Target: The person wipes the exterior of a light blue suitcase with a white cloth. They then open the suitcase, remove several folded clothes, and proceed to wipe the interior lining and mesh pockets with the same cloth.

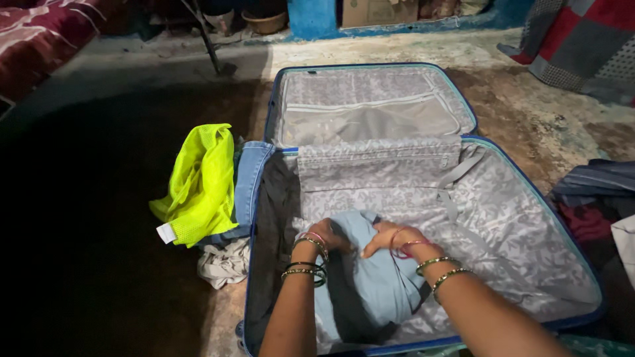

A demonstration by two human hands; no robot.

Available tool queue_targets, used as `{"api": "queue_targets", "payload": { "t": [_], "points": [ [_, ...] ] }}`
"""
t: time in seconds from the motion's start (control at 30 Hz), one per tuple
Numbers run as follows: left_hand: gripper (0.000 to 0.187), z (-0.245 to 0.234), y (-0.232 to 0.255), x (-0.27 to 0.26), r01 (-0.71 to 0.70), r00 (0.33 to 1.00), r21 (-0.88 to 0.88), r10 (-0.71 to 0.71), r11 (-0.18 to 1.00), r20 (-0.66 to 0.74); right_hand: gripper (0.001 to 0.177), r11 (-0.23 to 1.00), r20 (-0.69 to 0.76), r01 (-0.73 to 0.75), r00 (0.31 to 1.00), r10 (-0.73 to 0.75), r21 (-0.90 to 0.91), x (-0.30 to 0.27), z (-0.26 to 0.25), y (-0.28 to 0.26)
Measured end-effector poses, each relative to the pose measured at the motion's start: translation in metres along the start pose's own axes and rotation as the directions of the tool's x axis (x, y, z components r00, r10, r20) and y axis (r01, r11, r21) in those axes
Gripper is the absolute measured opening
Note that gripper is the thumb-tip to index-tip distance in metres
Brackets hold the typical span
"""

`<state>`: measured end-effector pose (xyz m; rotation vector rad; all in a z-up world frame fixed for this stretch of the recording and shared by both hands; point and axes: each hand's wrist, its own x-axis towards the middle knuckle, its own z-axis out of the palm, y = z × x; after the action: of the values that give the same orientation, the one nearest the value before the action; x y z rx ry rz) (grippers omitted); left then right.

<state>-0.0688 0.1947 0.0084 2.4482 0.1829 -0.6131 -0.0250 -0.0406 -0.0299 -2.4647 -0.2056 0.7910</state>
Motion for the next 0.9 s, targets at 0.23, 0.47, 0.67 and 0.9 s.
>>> {"api": "queue_targets", "payload": {
  "t": [0.23,0.47,0.67,0.9],
  "points": [
    [0.133,-0.022,0.003,0.005,-0.250,0.968,-0.213,0.244,0.944,-0.056,0.047,0.942,-0.036,0.210,0.977,-0.208,0.260,-0.014,-0.067,-0.055],
    [0.153,-0.120,0.072,-0.105,-0.596,0.716,0.003,0.533,0.803,-0.450,0.043,0.758,-0.220,0.263,0.962,-0.161,0.597,-0.057,-0.174,-0.148],
    [0.131,-0.162,0.094,-0.167,-0.344,0.575,0.340,0.483,0.875,-0.661,0.038,0.583,-0.264,0.362,0.932,-0.249,0.727,-0.088,-0.197,-0.242],
    [0.063,-0.250,0.039,-0.153,-0.283,0.276,0.319,0.395,0.905,-0.876,0.040,0.353,-0.241,0.475,0.808,-0.538,0.806,-0.067,-0.185,-0.317]
  ]
}}
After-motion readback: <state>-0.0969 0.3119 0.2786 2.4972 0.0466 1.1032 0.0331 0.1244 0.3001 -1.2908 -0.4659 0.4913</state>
